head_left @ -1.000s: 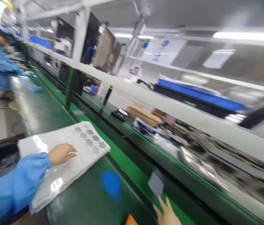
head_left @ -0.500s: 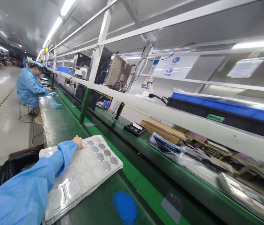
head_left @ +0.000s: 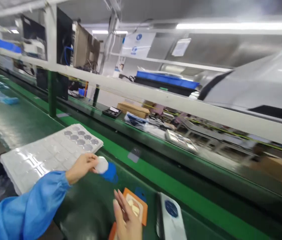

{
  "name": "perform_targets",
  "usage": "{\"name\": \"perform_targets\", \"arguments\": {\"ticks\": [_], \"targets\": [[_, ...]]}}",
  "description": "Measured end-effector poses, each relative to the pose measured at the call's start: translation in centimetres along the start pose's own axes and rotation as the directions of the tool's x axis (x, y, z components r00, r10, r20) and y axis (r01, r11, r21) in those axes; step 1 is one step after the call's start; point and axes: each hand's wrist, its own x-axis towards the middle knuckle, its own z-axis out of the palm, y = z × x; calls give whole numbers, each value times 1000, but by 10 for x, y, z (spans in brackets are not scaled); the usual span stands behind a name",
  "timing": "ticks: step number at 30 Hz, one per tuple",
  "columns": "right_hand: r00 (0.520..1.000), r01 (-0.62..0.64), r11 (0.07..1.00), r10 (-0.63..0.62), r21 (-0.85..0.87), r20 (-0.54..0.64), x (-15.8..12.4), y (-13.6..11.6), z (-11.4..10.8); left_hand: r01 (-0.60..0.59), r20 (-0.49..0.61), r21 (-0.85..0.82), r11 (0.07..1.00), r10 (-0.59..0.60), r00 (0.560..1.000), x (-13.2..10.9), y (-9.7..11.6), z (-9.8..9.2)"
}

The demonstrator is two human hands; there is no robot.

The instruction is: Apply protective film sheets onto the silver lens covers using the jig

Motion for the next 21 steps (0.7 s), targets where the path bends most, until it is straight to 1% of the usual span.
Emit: {"name": "perform_targets", "arguments": {"ticks": [1, 2, 3, 4, 5, 6, 7, 8, 9, 10, 11, 13, 16, 21], "targets": [[1000, -31, 999, 31, 17, 2, 1, -3, 1, -13, 82, -48, 999, 17, 996, -10, 1, 30], [998, -48, 999, 49, 8, -34, 3, -4, -1, -25, 150, -81, 996, 37, 988, -18, 2, 57], [994, -57, 998, 54, -24, -90, 6, -3, -6, -39, 205, -99, 994, 59, 977, -22, 2, 80], [986, -45, 995, 30, -92, -162, 9, 2, -13, -61, 241, -102, 993, 84, 967, -23, 1, 98], [978, -10, 978, -35, -209, -207, 12, 9, -23, -92, 256, -91, 992, 112, 960, -21, -2, 113], [971, 44, 936, -122, -350, -204, 14, 18, -33, -128, 253, -67, 989, 141, 957, -16, -6, 123], [966, 112, 868, -208, -483, -150, 15, 29, -44, -166, 239, -34, 986, 169, 956, -11, -12, 130], [961, 189, 788, -270, -586, -54, 16, 40, -53, -202, 222, 5, 979, 195, 955, -5, -19, 135], [952, 262, 711, -302, -653, 52, 17, 51, -60, -234, 210, 46, 971, 219, 953, 1, -27, 138], [941, 316, 653, -307, -688, 141, 17, 62, -64, -262, 210, 84, 961, 240, 948, 5, -34, 140], [934, 346, 619, -295, -705, 200, 18, 70, -66, -289, 224, 115, 950, 259, 940, 7, -42, 142], [929, 365, 563, -265, -741, 257, 19, 81, -64, -341, 275, 158, 927, 290, 917, 8, -54, 145], [926, 376, 480, -224, -792, 304, 20, 85, -58, -410, 365, 191, 892, 323, 873, 5, -64, 148], [920, 391, 404, -183, -827, 346, 11, 83, -55, -503, 500, 211, 838, 350, 792, 4, -62, 150]]}}
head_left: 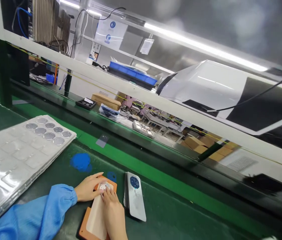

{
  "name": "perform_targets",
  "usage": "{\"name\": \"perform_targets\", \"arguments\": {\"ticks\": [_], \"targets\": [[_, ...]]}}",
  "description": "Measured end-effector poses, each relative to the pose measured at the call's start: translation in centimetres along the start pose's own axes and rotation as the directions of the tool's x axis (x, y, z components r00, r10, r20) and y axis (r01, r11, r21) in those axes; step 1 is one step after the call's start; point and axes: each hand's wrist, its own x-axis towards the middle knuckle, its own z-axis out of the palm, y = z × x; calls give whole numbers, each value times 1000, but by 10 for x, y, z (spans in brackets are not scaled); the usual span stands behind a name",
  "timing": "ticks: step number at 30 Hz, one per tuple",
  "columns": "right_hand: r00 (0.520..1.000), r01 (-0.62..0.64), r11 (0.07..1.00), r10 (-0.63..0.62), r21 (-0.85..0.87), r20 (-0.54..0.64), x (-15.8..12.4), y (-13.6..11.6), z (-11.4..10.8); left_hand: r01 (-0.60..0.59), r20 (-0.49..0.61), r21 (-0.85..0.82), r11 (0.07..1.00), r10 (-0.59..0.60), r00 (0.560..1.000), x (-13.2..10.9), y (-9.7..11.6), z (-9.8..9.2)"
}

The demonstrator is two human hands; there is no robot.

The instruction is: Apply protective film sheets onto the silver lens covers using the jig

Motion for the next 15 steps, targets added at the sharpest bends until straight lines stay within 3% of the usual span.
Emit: {"name": "perform_targets", "arguments": {"ticks": [5, 7, 8, 11, 15], "targets": [[999, -35, 999, 35, 13, 33, -16, -1, -3, -46, 50, 198, 979, 36, 998, 6, 7, 1], [982, -188, 981, 189, 52, -17, -22, 12, -10, -98, 74, 289, 952, 80, 994, 9, 10, 4], [949, -308, 950, 311, 54, -54, -25, 22, -15, -121, 82, 309, 943, 100, 992, 10, 12, 6], [783, -616, 787, 606, -32, -141, -30, 58, -28, -142, 68, 328, 934, 127, 990, 12, 13, 12], [701, -711, 691, 709, -129, -71, -28, 86, -36, -117, 9, 327, 938, 121, 993, 12, 6, 20]]}}
